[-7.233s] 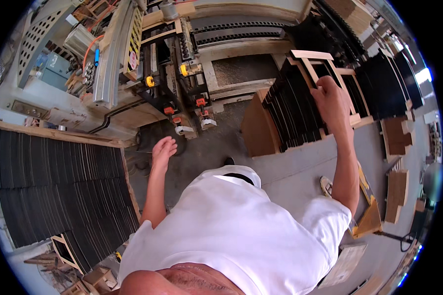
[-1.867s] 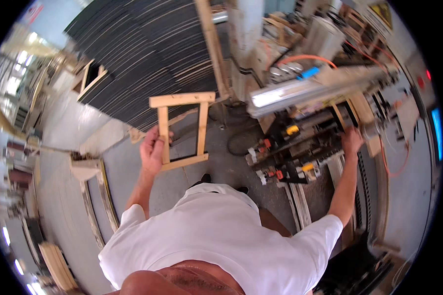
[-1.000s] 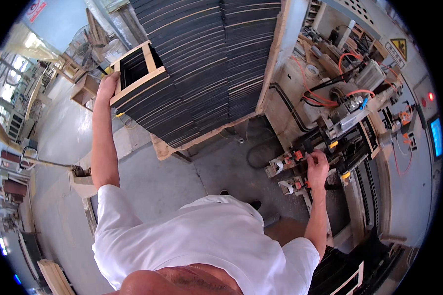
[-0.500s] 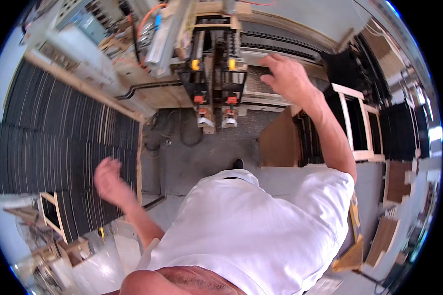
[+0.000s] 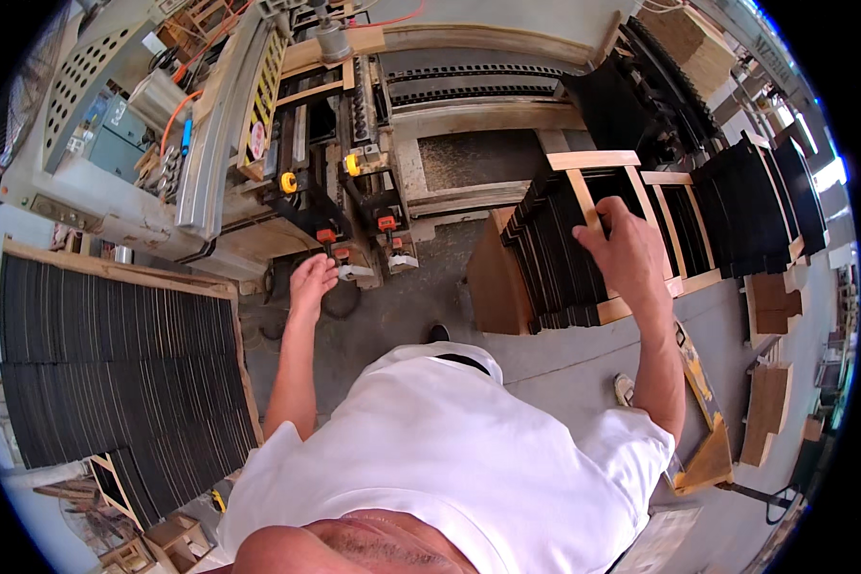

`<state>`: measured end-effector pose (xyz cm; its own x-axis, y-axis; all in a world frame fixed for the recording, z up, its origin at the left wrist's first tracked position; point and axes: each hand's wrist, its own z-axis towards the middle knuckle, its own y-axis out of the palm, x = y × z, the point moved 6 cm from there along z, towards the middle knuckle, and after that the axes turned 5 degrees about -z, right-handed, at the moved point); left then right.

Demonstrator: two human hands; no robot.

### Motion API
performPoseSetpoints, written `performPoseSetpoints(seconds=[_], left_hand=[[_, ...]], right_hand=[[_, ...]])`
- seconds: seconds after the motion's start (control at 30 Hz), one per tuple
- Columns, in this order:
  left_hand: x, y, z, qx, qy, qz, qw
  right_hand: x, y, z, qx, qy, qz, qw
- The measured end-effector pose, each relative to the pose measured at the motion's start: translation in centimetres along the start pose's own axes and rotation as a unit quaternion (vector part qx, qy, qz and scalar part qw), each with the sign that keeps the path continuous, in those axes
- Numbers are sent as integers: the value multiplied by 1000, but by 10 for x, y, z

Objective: The person repeatedly picks up small rectangular wooden frames from a stack, places them into a machine, and removes them after a brief cycle. The frames are handled one at a time and returned to the stack.

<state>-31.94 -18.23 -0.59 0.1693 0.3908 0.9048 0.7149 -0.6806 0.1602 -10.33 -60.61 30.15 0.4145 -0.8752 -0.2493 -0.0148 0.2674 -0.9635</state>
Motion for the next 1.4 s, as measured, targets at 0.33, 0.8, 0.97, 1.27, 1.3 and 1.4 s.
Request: performPoseSetpoints(seconds=[0.33,0.8,0.97,1.27,1.3,1.4], left_hand=[[87,59,147,-4,2,-75,997],[163,110,366,17,2,-333,943],[166,96,402,59,8,-408,911],[122,90,344,19,2,-454,891],[118,91,324,-61,53,-371,925],[98,94,289,-106,-5,-500,859]], right_hand=[[18,-12,5,109,47,92,989],[-128,-31,91,126,-118,100,980],[-181,-5,138,79,-193,59,976],[-277,126,233,-7,-378,24,926],[-286,150,242,-4,-392,28,920],[-323,212,261,13,-445,62,893]])
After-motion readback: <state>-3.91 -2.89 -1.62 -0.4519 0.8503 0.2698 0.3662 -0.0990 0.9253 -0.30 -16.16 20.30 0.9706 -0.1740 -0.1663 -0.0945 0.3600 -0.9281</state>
